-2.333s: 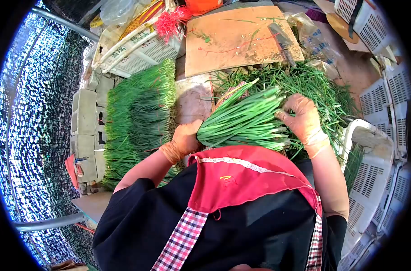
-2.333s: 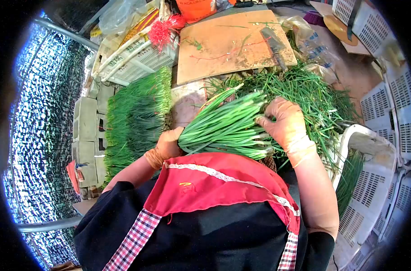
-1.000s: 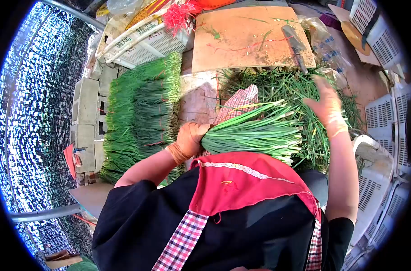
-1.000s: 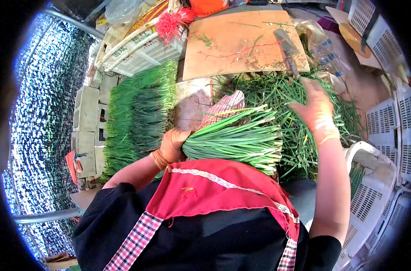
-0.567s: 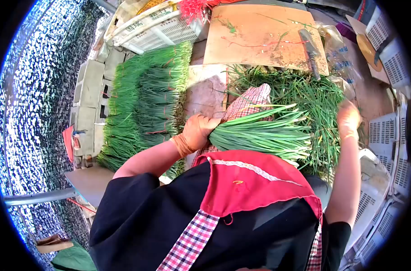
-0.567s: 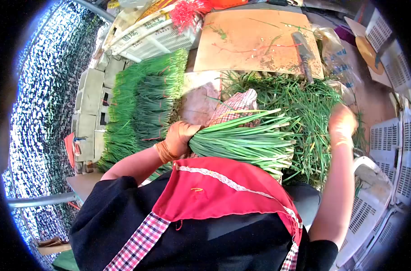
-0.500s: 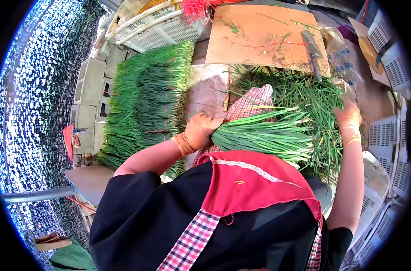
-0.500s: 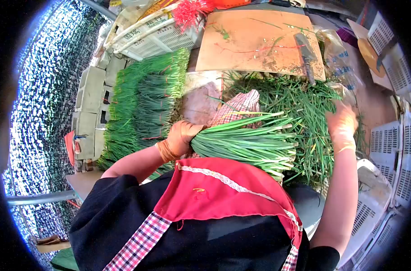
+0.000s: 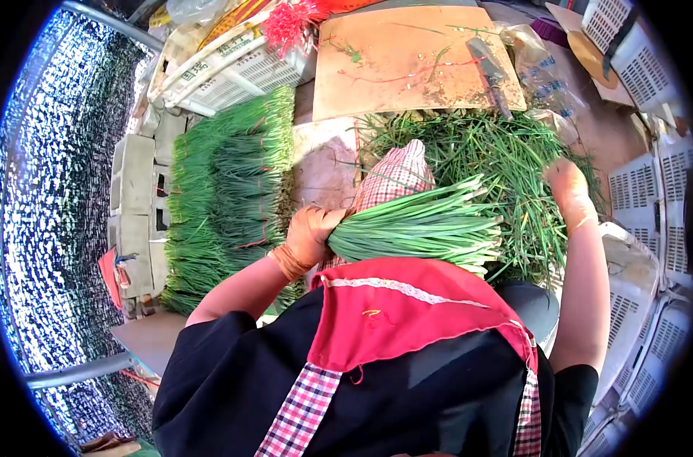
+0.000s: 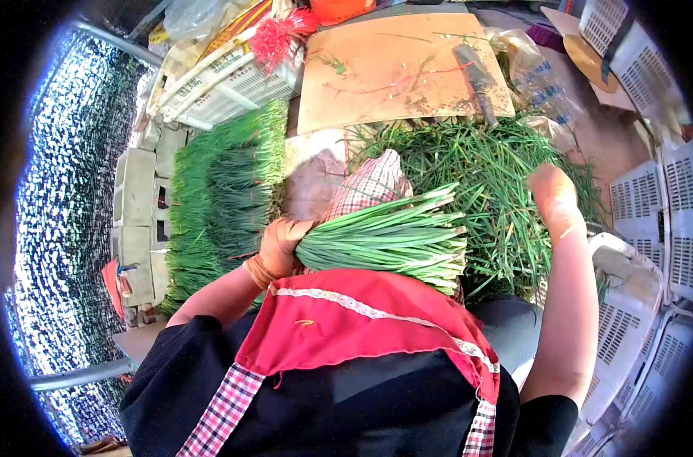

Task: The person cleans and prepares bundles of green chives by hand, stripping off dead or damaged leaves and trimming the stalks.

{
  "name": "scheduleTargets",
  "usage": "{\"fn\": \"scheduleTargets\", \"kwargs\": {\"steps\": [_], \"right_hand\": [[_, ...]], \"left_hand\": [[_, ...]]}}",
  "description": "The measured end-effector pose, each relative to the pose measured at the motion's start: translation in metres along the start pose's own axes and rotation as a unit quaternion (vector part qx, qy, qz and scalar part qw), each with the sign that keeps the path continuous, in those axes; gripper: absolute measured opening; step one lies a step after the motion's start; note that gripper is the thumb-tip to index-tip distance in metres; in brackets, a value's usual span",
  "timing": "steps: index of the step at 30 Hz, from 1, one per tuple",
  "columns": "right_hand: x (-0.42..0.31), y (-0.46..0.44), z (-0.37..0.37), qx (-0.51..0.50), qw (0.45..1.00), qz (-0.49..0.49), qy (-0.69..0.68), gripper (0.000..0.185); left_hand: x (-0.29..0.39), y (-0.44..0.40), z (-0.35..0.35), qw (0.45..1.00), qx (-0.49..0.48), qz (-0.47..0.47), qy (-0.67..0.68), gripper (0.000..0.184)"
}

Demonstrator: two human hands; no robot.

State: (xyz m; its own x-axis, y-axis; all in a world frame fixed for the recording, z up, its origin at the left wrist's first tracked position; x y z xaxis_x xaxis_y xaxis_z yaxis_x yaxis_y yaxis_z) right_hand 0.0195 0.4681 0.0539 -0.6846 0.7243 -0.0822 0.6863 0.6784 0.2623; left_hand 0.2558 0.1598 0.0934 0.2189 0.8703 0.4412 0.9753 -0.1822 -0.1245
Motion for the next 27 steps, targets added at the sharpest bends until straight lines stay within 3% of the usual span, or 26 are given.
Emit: {"fn": "scheduleTargets", "kwargs": {"steps": [2, 3, 5, 6, 8, 10, 12, 14, 15, 17, 20, 21, 24, 25, 26, 27], "right_hand": [[0.035, 0.021, 0.014, 0.064, 0.966, 0.225, -0.114, 0.041], [-0.005, 0.019, -0.002, 0.107, 0.952, 0.132, -0.256, 0.05], [-0.049, -0.008, 0.016, 0.023, 0.843, 0.027, -0.537, 0.059], [-0.071, -0.01, 0.021, -0.068, 0.784, 0.037, -0.616, 0.063], [-0.089, -0.015, 0.042, -0.145, 0.71, 0.058, -0.687, 0.049], [-0.094, -0.018, 0.04, -0.059, 0.688, 0.04, -0.722, 0.035], [-0.095, -0.013, 0.039, -0.014, 0.6, 0.057, -0.798, 0.025], [-0.092, -0.009, 0.033, 0.041, 0.63, 0.061, -0.773, 0.025], [-0.093, -0.003, 0.028, 0.046, 0.63, 0.098, -0.769, 0.024], [-0.09, -0.001, 0.033, 0.091, 0.613, 0.127, -0.775, 0.024], [-0.08, 0.021, 0.014, 0.13, 0.66, 0.198, -0.713, 0.026], [-0.061, 0.027, 0.013, 0.177, 0.646, 0.173, -0.722, 0.027], [0.023, 0.069, -0.001, 0.301, 0.693, 0.231, -0.613, 0.025], [0.059, 0.085, 0.007, 0.317, 0.731, 0.298, -0.525, 0.025], [0.09, 0.097, 0.017, 0.268, 0.789, 0.382, -0.399, 0.025], [0.085, 0.098, 0.016, 0.262, 0.844, 0.36, -0.297, 0.03]], "left_hand": [[-0.001, -0.001, -0.002, 0.999, 0.026, -0.004, 0.02, 0.045], [0.002, -0.004, -0.005, 0.999, 0.013, -0.02, 0.036, 0.043], [0.001, -0.004, -0.002, 0.998, 0.01, -0.021, 0.06, 0.042], [0.0, -0.003, -0.001, 0.996, 0.01, -0.028, 0.085, 0.041], [0.0, -0.002, 0.0, 0.995, -0.009, -0.042, 0.091, 0.038], [-0.001, -0.001, 0.002, 0.993, -0.028, -0.054, 0.098, 0.036], [-0.004, 0.002, -0.001, 0.989, 0.011, -0.073, 0.129, 0.035], [-0.005, 0.003, 0.005, 0.991, 0.011, -0.075, 0.109, 0.032], [-0.043, 0.016, 0.034, 0.931, 0.005, -0.19, 0.311, 0.029], [-0.059, 0.025, 0.052, 0.819, -0.005, -0.295, 0.492, 0.027], [-0.013, -0.007, 0.017, 0.933, -0.102, -0.158, 0.307, 0.023], [-0.038, 0.001, 0.043, 0.807, -0.109, -0.24, 0.529, 0.021], [-0.074, 0.017, 0.061, 0.793, -0.164, -0.261, 0.526, 0.022], [-0.062, 0.01, 0.048, 0.841, -0.157, -0.207, 0.474, 0.023], [-0.069, 0.011, 0.046, 0.844, -0.156, -0.208, 0.47, 0.023], [-0.083, 0.016, 0.054, 0.847, -0.197, -0.229, 0.437, 0.022]]}}
Point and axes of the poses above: each hand's wrist, its own y-axis away from the middle knuckle, its own z-axis out of the palm, x = y × z, the point moved 8 cm from there along -y, towards the middle knuckle, and after that the axes turned 2 degrees about y, right-handed, at the moved point
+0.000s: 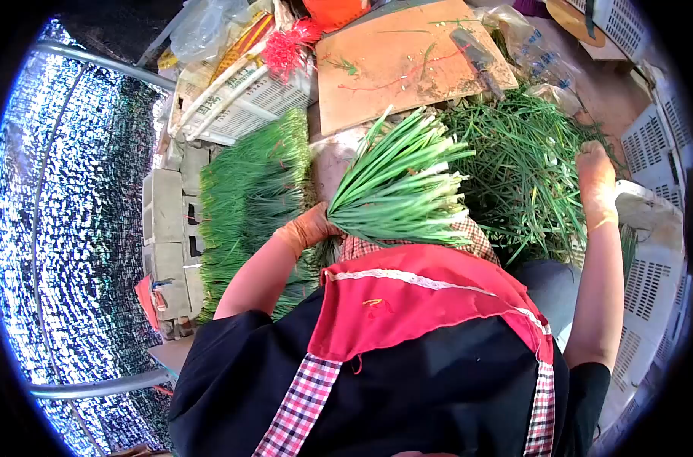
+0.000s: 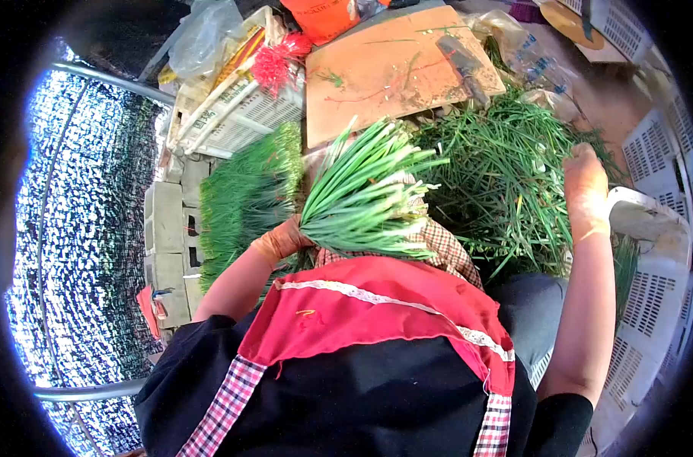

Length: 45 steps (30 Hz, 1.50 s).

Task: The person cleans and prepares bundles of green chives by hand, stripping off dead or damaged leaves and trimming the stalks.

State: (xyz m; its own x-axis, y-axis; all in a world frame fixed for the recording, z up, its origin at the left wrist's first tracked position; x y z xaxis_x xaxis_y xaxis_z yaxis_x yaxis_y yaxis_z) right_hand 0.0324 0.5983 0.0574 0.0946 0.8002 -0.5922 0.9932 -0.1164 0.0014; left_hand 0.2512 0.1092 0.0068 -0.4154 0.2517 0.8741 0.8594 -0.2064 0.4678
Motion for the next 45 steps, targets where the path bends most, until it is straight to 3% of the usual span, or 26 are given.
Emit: {"fn": "scheduleTargets", "kwargs": {"steps": [1, 3, 5, 7, 9, 10, 14, 15, 17, 19, 20, 22, 23, 24, 25, 27, 28, 30, 32, 33, 35, 37, 38, 41, 43, 45], "right_hand": [[-0.008, 0.009, 0.003, 0.012, 0.993, -0.063, 0.099, 0.036], [-0.058, 0.036, 0.031, -0.023, 0.981, -0.191, -0.023, 0.047], [-0.127, 0.076, 0.05, -0.203, 0.919, -0.194, -0.276, 0.059], [-0.151, 0.084, 0.077, -0.196, 0.927, -0.293, -0.125, 0.067], [-0.158, 0.087, 0.092, -0.198, 0.925, -0.303, -0.111, 0.068], [-0.158, 0.086, 0.091, -0.156, 0.927, -0.315, -0.127, 0.061], [-0.17, 0.109, 0.066, -0.089, 0.906, -0.396, -0.123, 0.045], [-0.179, 0.119, 0.068, -0.149, 0.904, -0.388, -0.098, 0.043], [-0.189, 0.128, 0.071, -0.157, 0.906, -0.385, -0.084, 0.038], [-0.186, 0.128, 0.078, -0.137, 0.91, -0.385, -0.07, 0.032], [-0.184, 0.127, 0.082, -0.12, 0.912, -0.393, -0.003, 0.029], [-0.179, 0.122, 0.082, -0.112, 0.9, -0.414, 0.081, 0.019], [-0.158, 0.112, 0.07, -0.012, 0.897, -0.442, -0.021, 0.013], [-0.138, 0.091, 0.053, -0.047, 0.946, -0.32, 0.032, 0.013], [-0.085, 0.059, 0.044, -0.047, 0.973, -0.202, -0.099, 0.015], [-0.035, 0.029, 0.005, -0.084, 0.97, -0.066, 0.218, 0.024], [-0.042, 0.038, 0.001, -0.083, 0.97, -0.065, 0.22, 0.024], [-0.099, 0.082, -0.019, 0.044, 0.954, -0.225, 0.191, 0.032], [-0.172, 0.134, -0.004, -0.127, 0.915, -0.352, -0.151, 0.04], [-0.187, 0.152, 0.007, -0.142, 0.887, -0.397, -0.187, 0.039], [-0.199, 0.162, 0.025, -0.116, 0.889, -0.393, -0.204, 0.032], [-0.199, 0.158, 0.047, -0.168, 0.862, -0.353, -0.323, 0.028], [-0.202, 0.161, 0.039, -0.093, 0.875, -0.403, -0.252, 0.027], [-0.194, 0.156, 0.033, -0.027, 0.89, -0.434, -0.138, 0.024], [-0.176, 0.147, 0.037, -0.131, 0.907, -0.346, -0.203, 0.019], [-0.186, 0.156, 0.022, -0.106, 0.883, -0.394, -0.23, 0.018]], "left_hand": [[0.003, 0.001, 0.002, 0.999, 0.001, -0.031, 0.022, 0.02], [0.003, -0.001, 0.0, 0.997, 0.003, -0.06, 0.04, 0.018], [-0.017, -0.005, -0.004, 0.992, -0.055, -0.108, -0.04, 0.045], [-0.007, -0.006, 0.0, 0.994, -0.067, -0.086, -0.03, 0.042], [-0.007, 0.001, 0.004, 0.981, -0.09, -0.171, 0.001, 0.04], [0.012, -0.002, 0.005, 0.997, -0.04, -0.062, -0.015, 0.029], [0.009, -0.005, 0.0, 0.998, -0.06, -0.003, 0.011, 0.035], [0.001, -0.005, -0.001, 0.995, -0.085, -0.041, 0.018, 0.037], [0.003, -0.006, 0.003, 0.99, -0.113, -0.078, 0.023, 0.04], [0.01, -0.001, 0.006, 0.984, -0.082, -0.152, -0.035, 0.04], [0.008, -0.002, 0.004, 0.985, -0.078, -0.151, -0.034, 0.04], [0.014, -0.007, 0.005, 0.989, -0.103, -0.056, -0.09, 0.041], [0.012, -0.008, 0.004, 0.99, -0.099, -0.058, -0.087, 0.041], [0.013, -0.008, 0.006, 0.989, -0.107, -0.038, -0.091, 0.041], [0.014, -0.008, 0.007, 0.989, -0.116, -0.018, -0.094, 0.042], [0.014, -0.003, 0.012, 0.986, -0.137, -0.071, -0.061, 0.041], [0.023, -0.004, 0.016, 0.989, -0.131, -0.057, -0.042, 0.039], [0.018, -0.011, 0.014, 0.992, -0.121, -0.034, -0.028, 0.034], [0.014, -0.015, 0.015, 0.993, -0.115, -0.022, -0.033, 0.028], [0.019, -0.014, 0.018, 0.993, -0.11, -0.03, -0.036, 0.026], [0.027, -0.012, 0.021, 0.993, -0.101, -0.036, -0.038, 0.024], [0.031, -0.011, 0.022, 0.991, -0.113, -0.004, -0.068, 0.022], [0.03, -0.01, 0.022, 0.99, -0.121, 0.002, -0.073, 0.021], [0.02, -0.011, 0.017, 0.987, -0.119, -0.036, -0.101, 0.026], [0.005, -0.014, 0.01, 0.98, -0.124, -0.103, -0.116, 0.042], [0.008, -0.015, 0.014, 0.982, -0.128, -0.082, -0.11, 0.041]]}}
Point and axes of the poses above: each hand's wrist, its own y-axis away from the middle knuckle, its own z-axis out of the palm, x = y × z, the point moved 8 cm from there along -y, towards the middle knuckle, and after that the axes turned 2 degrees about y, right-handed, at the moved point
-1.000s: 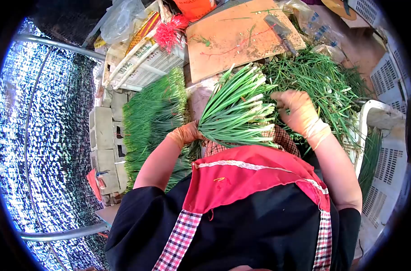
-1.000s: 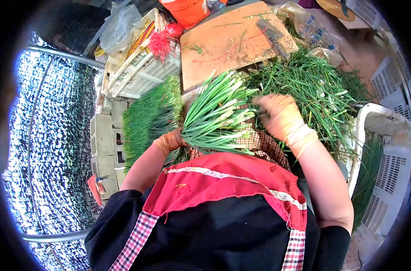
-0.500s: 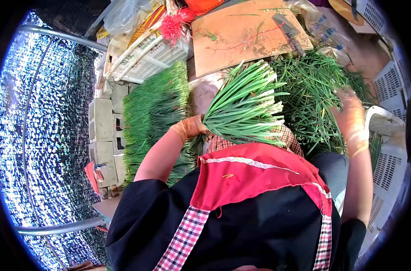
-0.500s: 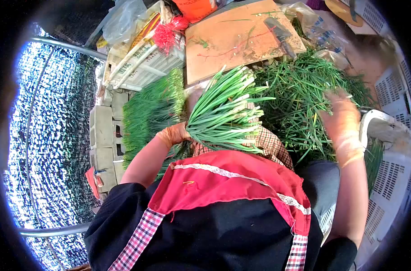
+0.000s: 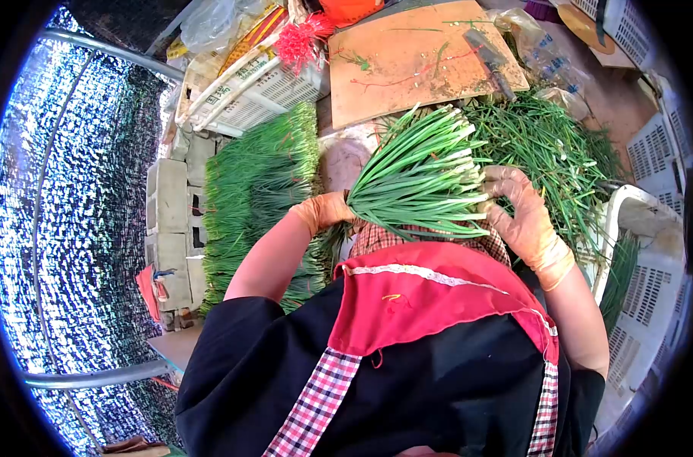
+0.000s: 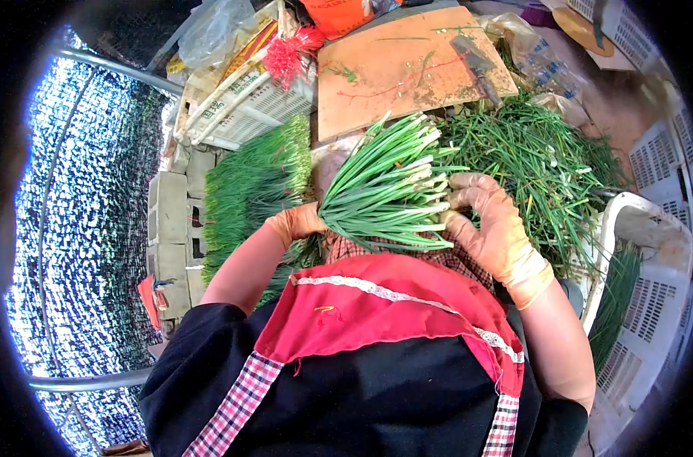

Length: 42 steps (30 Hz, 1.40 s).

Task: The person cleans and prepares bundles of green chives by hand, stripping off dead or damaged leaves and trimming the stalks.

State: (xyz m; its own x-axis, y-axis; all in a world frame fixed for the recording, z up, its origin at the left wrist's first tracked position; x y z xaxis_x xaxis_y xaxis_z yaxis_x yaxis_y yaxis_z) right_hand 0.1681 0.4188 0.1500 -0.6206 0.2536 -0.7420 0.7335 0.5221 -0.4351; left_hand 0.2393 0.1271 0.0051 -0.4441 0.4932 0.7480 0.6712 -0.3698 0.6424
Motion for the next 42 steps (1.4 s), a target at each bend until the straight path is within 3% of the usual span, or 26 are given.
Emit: {"fn": "scheduleTargets", "kwargs": {"steps": [2, 4, 8, 9, 11, 13, 15, 17, 20, 25, 32, 36, 37, 38, 39, 40, 41, 42], "right_hand": [[0.005, 0.002, 0.007, -0.015, 0.999, 0.044, -0.02, 0.024], [0.009, 0.0, 0.011, -0.031, 0.995, 0.082, 0.036, 0.029], [-0.011, -0.005, 0.021, -0.059, 0.963, -0.023, 0.264, 0.027], [-0.015, -0.004, 0.021, -0.03, 0.963, -0.035, 0.267, 0.024], [-0.015, -0.002, 0.017, -0.017, 0.974, -0.019, 0.227, 0.024], [-0.008, 0.0, 0.015, -0.018, 0.989, -0.003, 0.15, 0.024], [-0.006, 0.002, 0.017, -0.022, 0.987, -0.006, 0.162, 0.026], [-0.007, 0.003, 0.016, -0.028, 0.982, 0.012, 0.186, 0.032], [-0.006, 0.001, 0.019, -0.041, 0.99, 0.017, 0.135, 0.035], [-0.008, 0.001, 0.023, -0.083, 0.992, -0.001, 0.098, 0.037], [0.014, 0.007, 0.016, -0.031, 0.994, -0.045, 0.091, 0.025], [0.101, 0.031, -0.077, 0.142, 0.976, 0.125, 0.108, 0.021], [0.112, 0.028, -0.101, 0.044, 0.91, 0.296, 0.286, 0.024], [0.117, 0.035, -0.133, -0.055, 0.776, 0.445, 0.443, 0.028], [0.122, 0.039, -0.13, -0.051, 0.776, 0.444, 0.446, 0.028], [0.112, 0.032, -0.123, 0.051, 0.834, 0.324, 0.443, 0.029], [0.094, 0.03, -0.122, 0.15, 0.87, 0.196, 0.427, 0.03], [0.07, 0.013, -0.091, 0.128, 0.932, 0.201, 0.275, 0.027]], "left_hand": [[0.008, 0.001, 0.004, 1.0, 0.003, 0.019, 0.012, 0.04], [0.025, 0.005, 0.007, 0.997, 0.009, 0.06, 0.052, 0.025], [0.009, -0.005, 0.002, 0.993, -0.02, 0.112, 0.002, 0.03], [0.016, -0.002, 0.003, 0.993, -0.019, 0.113, 0.002, 0.03], [0.029, 0.007, 0.012, 0.994, -0.04, 0.037, 0.091, 0.026], [0.039, 0.011, 0.014, 0.995, -0.032, 0.042, 0.082, 0.026], [0.038, 0.01, 0.012, 0.996, -0.025, 0.047, 0.074, 0.025], [0.02, 0.004, 0.012, 0.993, -0.057, -0.006, 0.1, 0.028], [0.022, 0.001, 0.009, 0.995, -0.034, 0.051, 0.081, 0.017], [0.053, 0.011, 0.013, 0.994, 0.0, 0.095, 0.051, 0.018], [0.037, 0.009, 0.008, 0.999, 0.004, 0.054, -0.004, 0.029], [-0.019, -0.01, -0.008, 1.0, 0.009, 0.011, -0.025, 0.038], [-0.028, -0.011, -0.009, 1.0, -0.003, 0.004, -0.019, 0.041], [-0.013, -0.009, -0.007, 0.999, -0.006, 0.025, -0.03, 0.042], [0.002, -0.006, -0.005, 0.998, -0.008, 0.047, -0.041, 0.044], [0.039, 0.007, 0.004, 0.994, -0.003, 0.093, -0.066, 0.044], [0.036, 0.008, 0.006, 0.999, -0.016, 0.03, -0.015, 0.043], [0.035, 0.006, 0.007, 0.999, -0.017, 0.031, -0.016, 0.043]]}}
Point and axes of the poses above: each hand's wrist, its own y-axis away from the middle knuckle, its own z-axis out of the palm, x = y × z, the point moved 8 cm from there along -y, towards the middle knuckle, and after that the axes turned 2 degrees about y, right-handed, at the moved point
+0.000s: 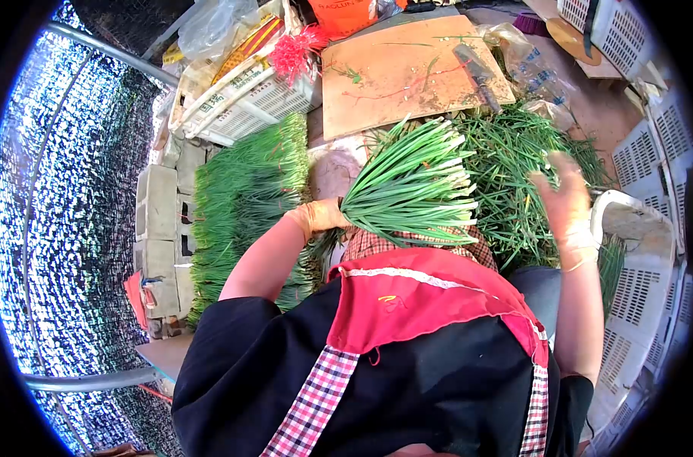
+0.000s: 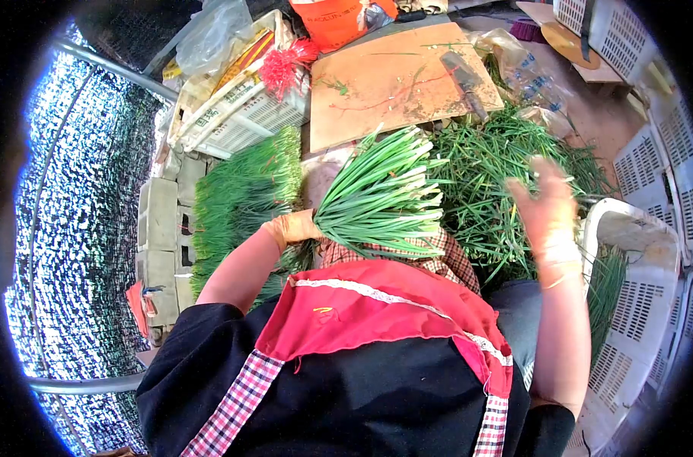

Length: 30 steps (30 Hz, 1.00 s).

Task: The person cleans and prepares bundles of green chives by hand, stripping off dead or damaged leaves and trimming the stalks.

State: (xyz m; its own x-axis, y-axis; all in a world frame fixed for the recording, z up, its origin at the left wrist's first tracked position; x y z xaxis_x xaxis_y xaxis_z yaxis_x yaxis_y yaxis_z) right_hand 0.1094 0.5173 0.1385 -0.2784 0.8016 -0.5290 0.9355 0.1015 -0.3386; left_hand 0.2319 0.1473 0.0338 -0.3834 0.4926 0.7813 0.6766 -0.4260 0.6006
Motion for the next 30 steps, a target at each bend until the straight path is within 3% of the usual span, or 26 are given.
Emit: {"fn": "scheduleTargets", "kwargs": {"steps": [2, 3, 4, 6, 8, 9, 10, 11, 12, 13, 14, 16, 17, 18, 20, 22, 28, 30], "right_hand": [[-0.054, 0.019, 0.041, -0.141, 0.946, 0.0, -0.291, 0.03], [-0.063, 0.027, 0.063, -0.193, 0.919, 0.044, -0.341, 0.027], [-0.067, 0.035, 0.086, -0.275, 0.864, 0.149, -0.395, 0.022], [-0.07, 0.034, 0.081, -0.21, 0.873, 0.117, -0.425, 0.019], [-0.062, 0.029, 0.076, -0.152, 0.917, -0.01, -0.369, 0.019], [-0.049, 0.023, 0.066, -0.121, 0.911, 0.021, -0.393, 0.02], [-0.031, 0.016, 0.049, -0.107, 0.907, 0.114, -0.39, 0.015], [0.001, -0.002, 0.025, -0.035, 0.985, 0.023, -0.165, 0.014], [0.062, -0.014, 0.018, 0.041, 0.999, -0.004, -0.018, 0.018], [0.07, -0.026, -0.002, -0.075, 0.975, 0.058, 0.201, 0.02], [0.054, -0.017, -0.028, 0.059, 0.957, 0.063, 0.276, 0.018], [0.019, -0.01, -0.022, 0.075, 0.994, -0.013, 0.076, 0.023], [-0.017, 0.0, -0.005, 0.016, 0.992, -0.041, -0.115, 0.027], [-0.054, 0.011, 0.009, -0.114, 0.971, -0.007, -0.208, 0.03], [-0.064, 0.041, 0.059, -0.236, 0.903, 0.115, -0.341, 0.04], [-0.075, 0.055, 0.091, -0.314, 0.785, 0.221, -0.486, 0.041], [-0.083, 0.056, 0.085, -0.338, 0.777, 0.194, -0.495, 0.035], [-0.082, 0.055, 0.081, -0.317, 0.79, 0.199, -0.486, 0.037]], "left_hand": [[-0.003, -0.004, -0.003, 0.997, 0.009, 0.056, -0.051, 0.043], [-0.017, -0.008, -0.007, 0.997, 0.011, 0.056, -0.052, 0.043], [-0.032, -0.012, -0.01, 0.998, 0.015, 0.024, -0.057, 0.04], [-0.049, -0.012, -0.016, 0.998, 0.023, -0.007, -0.06, 0.037], [-0.043, -0.005, -0.006, 0.997, -0.023, -0.066, 0.033, 0.032], [-0.037, -0.005, -0.006, 1.0, -0.008, -0.018, 0.022, 0.026], [-0.032, -0.003, -0.006, 1.0, -0.007, -0.018, 0.024, 0.026], [-0.021, 0.0, -0.004, 0.999, -0.01, -0.023, 0.034, 0.025], [-0.013, 0.003, -0.002, 0.999, -0.011, -0.028, 0.046, 0.025], [-0.007, 0.005, -0.009, 0.998, 0.061, -0.008, 0.009, 0.024], [0.002, 0.008, -0.007, 0.998, 0.062, -0.007, 0.011, 0.024], [0.018, 0.015, -0.005, 0.996, 0.076, -0.019, 0.047, 0.026], [0.012, 0.013, -0.009, 0.997, 0.073, -0.031, -0.015, 0.024], [0.012, 0.013, -0.007, 0.997, 0.072, -0.031, -0.015, 0.024], [0.006, 0.017, -0.005, 0.99, 0.106, -0.057, 0.07, 0.025], [0.006, 0.021, -0.003, 0.99, 0.113, -0.034, 0.082, 0.023], [-0.005, 0.026, 0.001, 0.976, 0.158, -0.036, 0.145, 0.018], [0.003, 0.03, 0.002, 0.98, 0.168, -0.057, 0.094, 0.02]]}}
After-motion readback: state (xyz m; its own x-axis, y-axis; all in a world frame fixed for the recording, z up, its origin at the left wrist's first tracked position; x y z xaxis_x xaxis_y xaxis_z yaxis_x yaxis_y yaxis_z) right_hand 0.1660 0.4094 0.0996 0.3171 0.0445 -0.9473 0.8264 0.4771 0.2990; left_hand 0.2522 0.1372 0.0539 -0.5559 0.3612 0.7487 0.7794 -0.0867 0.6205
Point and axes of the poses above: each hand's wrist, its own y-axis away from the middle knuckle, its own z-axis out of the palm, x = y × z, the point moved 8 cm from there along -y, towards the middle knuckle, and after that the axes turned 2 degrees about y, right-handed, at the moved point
